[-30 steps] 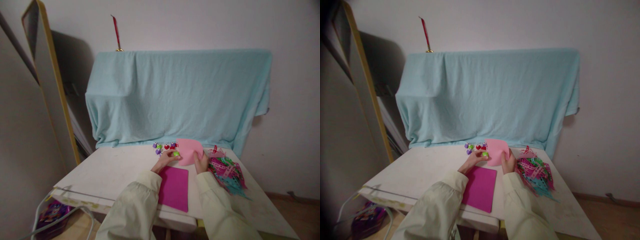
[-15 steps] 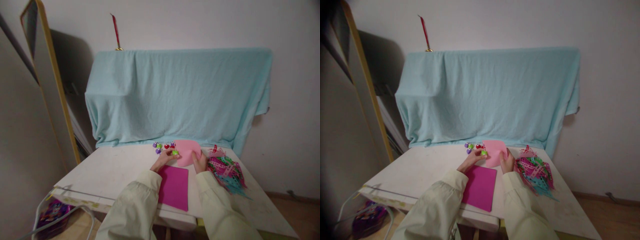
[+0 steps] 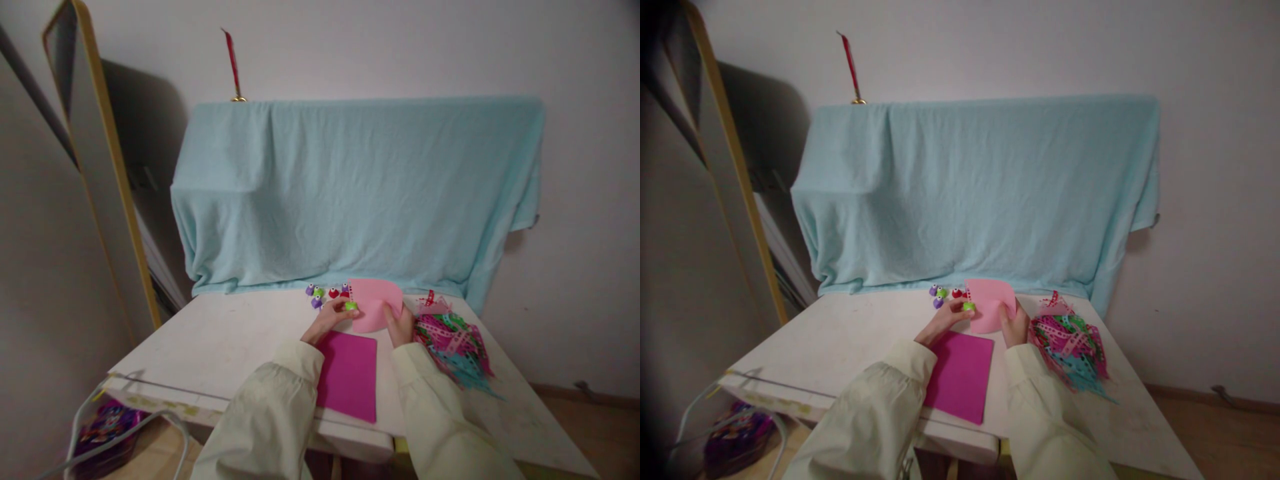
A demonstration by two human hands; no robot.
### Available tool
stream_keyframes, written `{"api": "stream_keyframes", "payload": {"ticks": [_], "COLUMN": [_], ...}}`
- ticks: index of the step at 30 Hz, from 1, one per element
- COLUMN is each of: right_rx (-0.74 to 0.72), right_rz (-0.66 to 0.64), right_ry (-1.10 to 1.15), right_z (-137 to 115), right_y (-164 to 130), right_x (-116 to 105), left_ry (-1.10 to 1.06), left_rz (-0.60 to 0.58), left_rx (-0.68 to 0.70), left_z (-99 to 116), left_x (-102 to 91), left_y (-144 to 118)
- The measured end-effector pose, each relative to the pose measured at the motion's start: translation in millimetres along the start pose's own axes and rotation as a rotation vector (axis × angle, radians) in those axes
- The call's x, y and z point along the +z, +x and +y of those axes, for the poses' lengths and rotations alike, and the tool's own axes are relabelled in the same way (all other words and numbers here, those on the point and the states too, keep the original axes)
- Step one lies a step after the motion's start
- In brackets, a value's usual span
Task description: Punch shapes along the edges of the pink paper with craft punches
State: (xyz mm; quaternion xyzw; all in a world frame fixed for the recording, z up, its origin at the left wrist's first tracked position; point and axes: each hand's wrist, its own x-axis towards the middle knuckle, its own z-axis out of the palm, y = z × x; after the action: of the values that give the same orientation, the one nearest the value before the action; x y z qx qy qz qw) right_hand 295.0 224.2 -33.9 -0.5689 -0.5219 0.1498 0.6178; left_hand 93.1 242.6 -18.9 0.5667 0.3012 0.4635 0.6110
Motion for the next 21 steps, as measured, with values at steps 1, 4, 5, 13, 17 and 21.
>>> {"api": "stream_keyframes", "payload": {"ticks": [1,4,5,13,17,21], "right_rx": [0.004,0.007,0.005,0.009,0.007,0.001], "right_rz": [-0.003,-0.011,-0.016,-0.017,-0.015,-0.003], "right_ry": [0.000,-0.009,-0.012,-0.005,-0.009,0.006], "right_z": [0.3,2.5,3.3,5.2,1.2,-1.2], "right_y": [0.1,0.4,0.6,0.9,0.2,-0.8], "right_x": [0.0,0.6,0.9,1.8,0.7,1.0], "left_ry": [0.003,0.005,-0.002,-0.009,0.013,0.001], "left_rz": [0.006,0.028,0.035,0.069,0.066,0.048], "left_rx": [-0.003,-0.015,-0.017,-0.017,-0.024,-0.026], "left_z": [0.5,1.0,0.9,0.2,0.0,-0.2], "left_x": [0.1,0.5,0.7,1.7,0.8,0.8], "left_y": [-0.1,0.2,0.5,1.8,1.6,1.4]}}
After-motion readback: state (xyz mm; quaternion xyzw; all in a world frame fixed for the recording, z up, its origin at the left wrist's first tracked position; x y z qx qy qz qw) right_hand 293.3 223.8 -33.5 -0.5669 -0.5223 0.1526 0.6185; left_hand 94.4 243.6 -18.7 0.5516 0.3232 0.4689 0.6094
